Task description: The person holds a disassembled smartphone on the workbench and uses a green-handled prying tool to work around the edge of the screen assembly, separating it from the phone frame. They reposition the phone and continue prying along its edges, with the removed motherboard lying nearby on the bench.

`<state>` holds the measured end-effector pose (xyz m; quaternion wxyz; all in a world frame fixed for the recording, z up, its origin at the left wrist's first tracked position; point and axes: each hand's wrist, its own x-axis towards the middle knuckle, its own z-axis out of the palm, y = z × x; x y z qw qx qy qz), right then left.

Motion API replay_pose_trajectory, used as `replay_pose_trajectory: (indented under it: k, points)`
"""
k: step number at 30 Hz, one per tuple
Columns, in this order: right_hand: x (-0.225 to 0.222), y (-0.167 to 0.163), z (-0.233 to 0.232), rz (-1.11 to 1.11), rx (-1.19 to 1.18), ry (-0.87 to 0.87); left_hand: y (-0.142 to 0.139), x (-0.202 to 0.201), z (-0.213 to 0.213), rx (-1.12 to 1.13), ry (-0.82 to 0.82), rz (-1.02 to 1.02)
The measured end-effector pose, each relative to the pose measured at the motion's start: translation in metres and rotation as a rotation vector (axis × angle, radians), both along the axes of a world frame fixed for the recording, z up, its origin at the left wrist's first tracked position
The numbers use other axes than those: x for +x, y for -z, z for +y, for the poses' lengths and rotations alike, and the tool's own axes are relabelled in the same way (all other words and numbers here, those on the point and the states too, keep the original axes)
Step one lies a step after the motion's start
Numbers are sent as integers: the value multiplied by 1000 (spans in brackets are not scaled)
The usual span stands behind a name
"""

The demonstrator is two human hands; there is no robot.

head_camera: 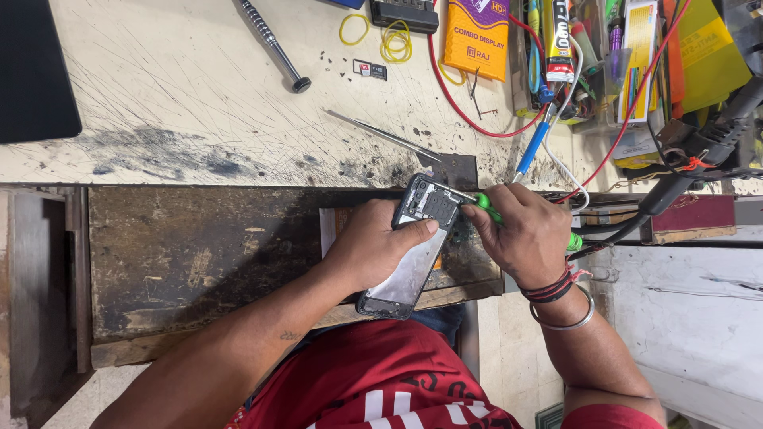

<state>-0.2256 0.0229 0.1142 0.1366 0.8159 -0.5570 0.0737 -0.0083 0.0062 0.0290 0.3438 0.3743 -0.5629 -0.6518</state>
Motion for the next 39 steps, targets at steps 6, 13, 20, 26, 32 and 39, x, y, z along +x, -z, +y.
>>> replay_pose_trajectory:
  k: [6,13,20,26,32,39]
  points:
    - [2,-2,0,17,-5,12,-2,1,0,-24,-9,18]
    - [4,-3,-1,8,5,17,-1,3,-2,-32,-12,0]
    - [5,-2,-1,9,7,26,-1,3,-2,-24,-18,24]
    - [9,-5,-1,12,-2,28,-4,5,-2,-9,-12,10]
    - [3,-6,-5,0,-8,93,-7,3,1,-45,-9,34]
    - [-5,-14,7,-47,4,30,-11,3,9,11,13,0]
